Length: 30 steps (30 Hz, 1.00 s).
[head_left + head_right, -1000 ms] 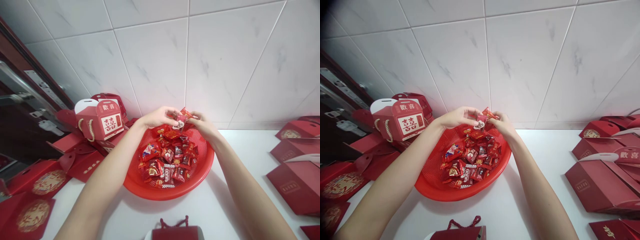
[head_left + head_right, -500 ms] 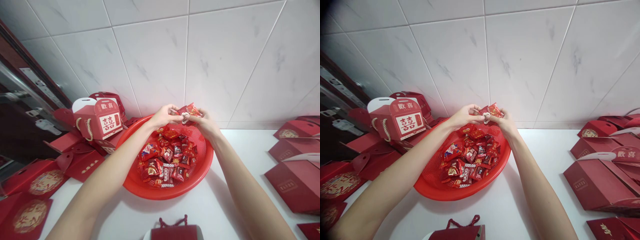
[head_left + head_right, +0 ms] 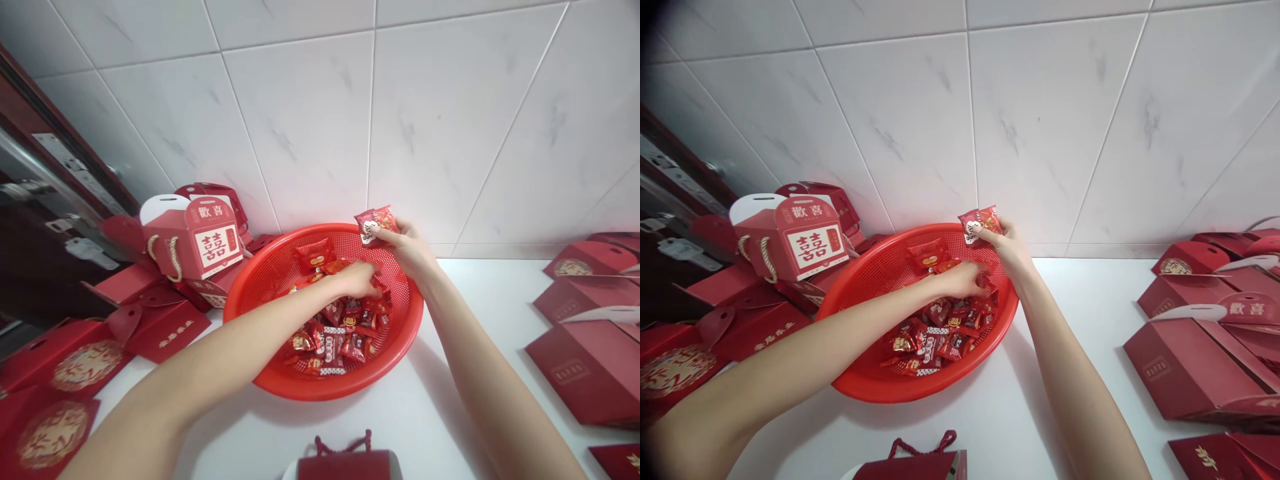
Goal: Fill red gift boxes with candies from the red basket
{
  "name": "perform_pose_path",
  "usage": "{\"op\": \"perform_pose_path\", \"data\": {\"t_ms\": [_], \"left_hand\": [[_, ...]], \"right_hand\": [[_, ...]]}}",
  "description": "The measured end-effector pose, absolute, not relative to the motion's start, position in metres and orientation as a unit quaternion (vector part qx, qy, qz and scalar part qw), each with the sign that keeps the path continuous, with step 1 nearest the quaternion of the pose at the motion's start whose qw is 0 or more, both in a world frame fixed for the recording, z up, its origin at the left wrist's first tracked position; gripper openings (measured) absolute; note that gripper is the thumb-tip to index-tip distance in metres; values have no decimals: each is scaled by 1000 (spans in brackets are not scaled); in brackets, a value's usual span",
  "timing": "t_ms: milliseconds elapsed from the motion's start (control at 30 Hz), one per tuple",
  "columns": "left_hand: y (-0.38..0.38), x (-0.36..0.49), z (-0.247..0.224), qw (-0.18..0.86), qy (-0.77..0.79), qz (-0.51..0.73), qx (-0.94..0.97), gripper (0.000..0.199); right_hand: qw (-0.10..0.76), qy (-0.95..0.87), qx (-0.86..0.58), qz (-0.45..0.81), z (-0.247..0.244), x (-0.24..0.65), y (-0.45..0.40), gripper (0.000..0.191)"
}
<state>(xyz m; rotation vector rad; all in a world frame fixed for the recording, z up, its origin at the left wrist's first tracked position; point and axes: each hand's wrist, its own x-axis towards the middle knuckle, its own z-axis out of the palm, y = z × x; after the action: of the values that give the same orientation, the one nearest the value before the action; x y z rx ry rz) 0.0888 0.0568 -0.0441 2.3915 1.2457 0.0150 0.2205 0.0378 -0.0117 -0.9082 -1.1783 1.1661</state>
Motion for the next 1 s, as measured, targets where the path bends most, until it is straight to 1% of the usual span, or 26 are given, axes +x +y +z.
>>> {"op": "perform_pose_path", "data": {"t_ms": [67, 167, 233, 300, 367, 467, 567, 633, 700, 833, 1000], "left_hand": [[58, 88, -40, 249, 443, -11, 861, 43], [66, 79, -28, 276, 429, -18, 860, 27], [75, 68, -18, 288, 431, 25, 855, 16], [86, 53, -6, 307, 436, 111, 839, 10], [95, 37, 5, 341, 446, 213, 800, 12], [99, 21, 20, 371, 450, 371, 722, 23], [91, 20, 28, 414, 386, 478, 671, 30], [85, 27, 29, 445, 341, 492, 666, 33], [81, 35, 26, 457, 319, 469, 685, 35], [83, 46, 12, 433, 332, 399, 737, 35], [86, 50, 3, 416, 338, 394, 746, 34]], "right_hand": [[588, -507, -383, 501, -12, 220, 38, 37], [594, -509, -372, 500, -13, 221, 40, 38], [597, -509, -367, 500, -14, 221, 41, 39], [600, -506, -364, 502, -15, 222, 42, 37], [599, -505, -362, 506, -15, 222, 43, 35], [594, -506, -364, 508, -14, 220, 42, 34], [600, -494, -365, 513, -14, 219, 41, 36], [600, -481, -369, 522, -15, 219, 39, 38], [594, -481, -371, 527, -15, 219, 39, 37], [579, -496, -378, 525, -17, 220, 42, 31], [571, -492, -389, 529, -18, 221, 44, 30]]}}
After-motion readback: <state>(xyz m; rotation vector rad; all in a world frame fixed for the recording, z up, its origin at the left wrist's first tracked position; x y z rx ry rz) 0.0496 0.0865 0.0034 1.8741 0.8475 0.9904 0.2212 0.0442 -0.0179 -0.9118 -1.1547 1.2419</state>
